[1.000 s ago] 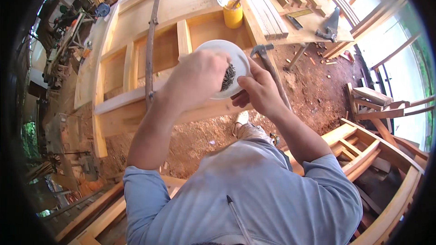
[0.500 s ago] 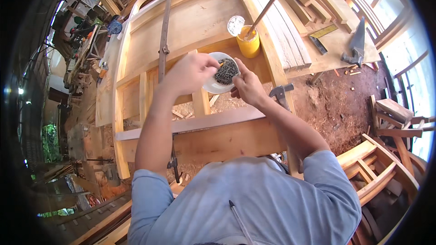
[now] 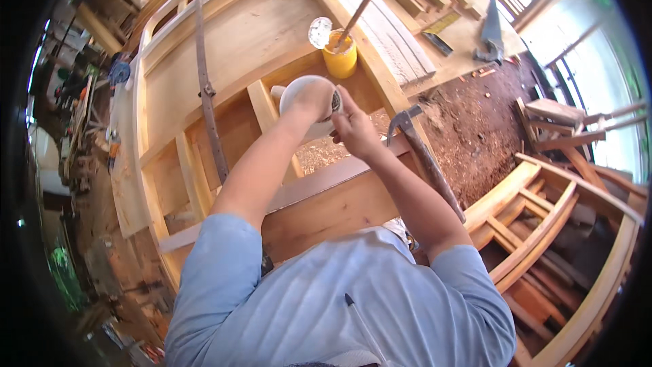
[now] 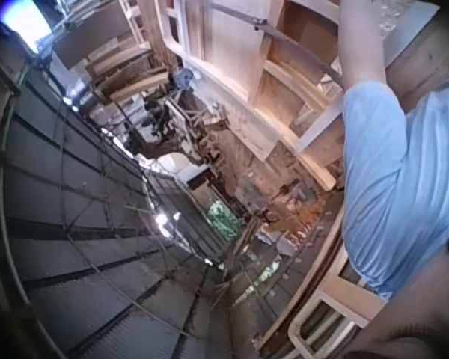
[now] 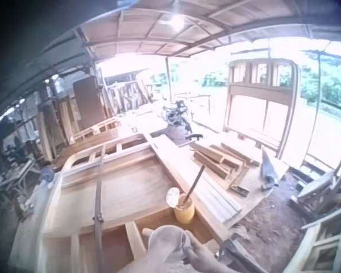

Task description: The person attaches a wooden piece to a large frame by first securing it with a long bar clamp and then hammering nails into the joint; they periodically take nails from a plastic container.

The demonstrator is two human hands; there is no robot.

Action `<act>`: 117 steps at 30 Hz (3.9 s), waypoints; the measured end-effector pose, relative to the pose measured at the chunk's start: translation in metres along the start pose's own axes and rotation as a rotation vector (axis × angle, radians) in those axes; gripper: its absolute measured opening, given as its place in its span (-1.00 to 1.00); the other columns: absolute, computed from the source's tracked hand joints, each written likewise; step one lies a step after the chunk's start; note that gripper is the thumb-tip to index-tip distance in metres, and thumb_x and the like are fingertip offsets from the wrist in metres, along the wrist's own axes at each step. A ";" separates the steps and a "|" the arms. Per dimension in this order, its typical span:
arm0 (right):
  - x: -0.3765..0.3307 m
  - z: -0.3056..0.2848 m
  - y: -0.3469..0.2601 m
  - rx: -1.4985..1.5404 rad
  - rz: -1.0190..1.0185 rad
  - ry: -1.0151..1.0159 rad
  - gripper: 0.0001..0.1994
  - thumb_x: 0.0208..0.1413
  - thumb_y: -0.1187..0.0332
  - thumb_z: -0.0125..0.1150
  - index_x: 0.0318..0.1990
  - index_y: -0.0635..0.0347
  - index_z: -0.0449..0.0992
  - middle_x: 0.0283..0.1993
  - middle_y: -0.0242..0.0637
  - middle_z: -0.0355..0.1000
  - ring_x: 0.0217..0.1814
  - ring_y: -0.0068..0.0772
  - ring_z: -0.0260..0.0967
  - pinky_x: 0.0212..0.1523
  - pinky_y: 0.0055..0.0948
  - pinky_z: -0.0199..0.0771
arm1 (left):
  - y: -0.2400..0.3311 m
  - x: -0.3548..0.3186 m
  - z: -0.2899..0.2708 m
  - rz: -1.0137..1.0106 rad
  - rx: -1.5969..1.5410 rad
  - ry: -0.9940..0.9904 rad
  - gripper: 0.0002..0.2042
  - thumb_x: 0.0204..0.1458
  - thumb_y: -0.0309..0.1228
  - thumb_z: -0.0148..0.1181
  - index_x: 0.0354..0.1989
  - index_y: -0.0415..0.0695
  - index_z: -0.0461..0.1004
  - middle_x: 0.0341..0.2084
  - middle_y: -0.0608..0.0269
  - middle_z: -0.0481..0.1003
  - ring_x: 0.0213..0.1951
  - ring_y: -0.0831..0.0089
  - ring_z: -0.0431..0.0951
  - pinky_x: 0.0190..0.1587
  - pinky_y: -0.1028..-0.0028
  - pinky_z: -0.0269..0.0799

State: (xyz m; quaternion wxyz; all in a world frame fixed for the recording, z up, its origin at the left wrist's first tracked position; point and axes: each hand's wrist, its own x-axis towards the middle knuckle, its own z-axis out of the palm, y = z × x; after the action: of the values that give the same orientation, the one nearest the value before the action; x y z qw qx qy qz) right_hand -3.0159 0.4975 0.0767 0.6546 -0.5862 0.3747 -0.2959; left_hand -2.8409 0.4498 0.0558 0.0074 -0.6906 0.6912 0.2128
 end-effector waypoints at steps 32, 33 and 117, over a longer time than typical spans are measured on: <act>0.006 0.034 0.029 -0.383 -0.139 0.011 -0.28 0.29 0.27 0.11 0.54 0.18 -0.03 -0.38 0.09 0.53 -0.33 -0.03 0.51 -0.26 -0.12 0.49 | -0.025 -0.007 0.058 -0.221 -0.101 0.360 -0.78 0.02 -0.35 0.19 -0.27 -0.21 0.67 -0.26 -0.16 0.64 -0.13 -0.07 0.65 0.00 0.08 0.53; 0.005 0.037 0.029 -0.374 -0.062 0.008 -0.27 0.28 0.23 0.12 0.54 0.10 -0.02 -0.29 0.27 0.55 -0.22 0.32 0.55 -0.15 0.08 0.50 | -0.028 -0.005 0.061 -0.216 -0.107 0.368 -0.78 0.02 -0.35 0.20 -0.28 -0.21 0.67 -0.26 -0.17 0.64 -0.13 -0.08 0.65 0.00 0.07 0.53; -0.122 0.025 0.028 0.509 0.366 -0.159 -0.90 0.31 0.40 0.23 -0.14 0.22 0.51 -0.25 -0.23 0.60 -0.29 -0.44 0.54 -0.22 -0.45 0.58 | 0.070 -0.230 0.081 -0.332 -1.883 0.430 -0.82 0.18 -0.38 0.31 -0.39 -0.18 0.49 -0.64 0.40 0.41 -0.62 0.65 0.35 -0.60 0.58 0.24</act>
State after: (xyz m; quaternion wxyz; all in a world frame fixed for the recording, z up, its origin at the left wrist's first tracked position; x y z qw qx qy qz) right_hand -3.0634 0.6160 0.0671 0.8498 -0.3479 0.3353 -0.2108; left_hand -2.9201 0.6898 0.0719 -0.6429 -0.5268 0.1193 0.5431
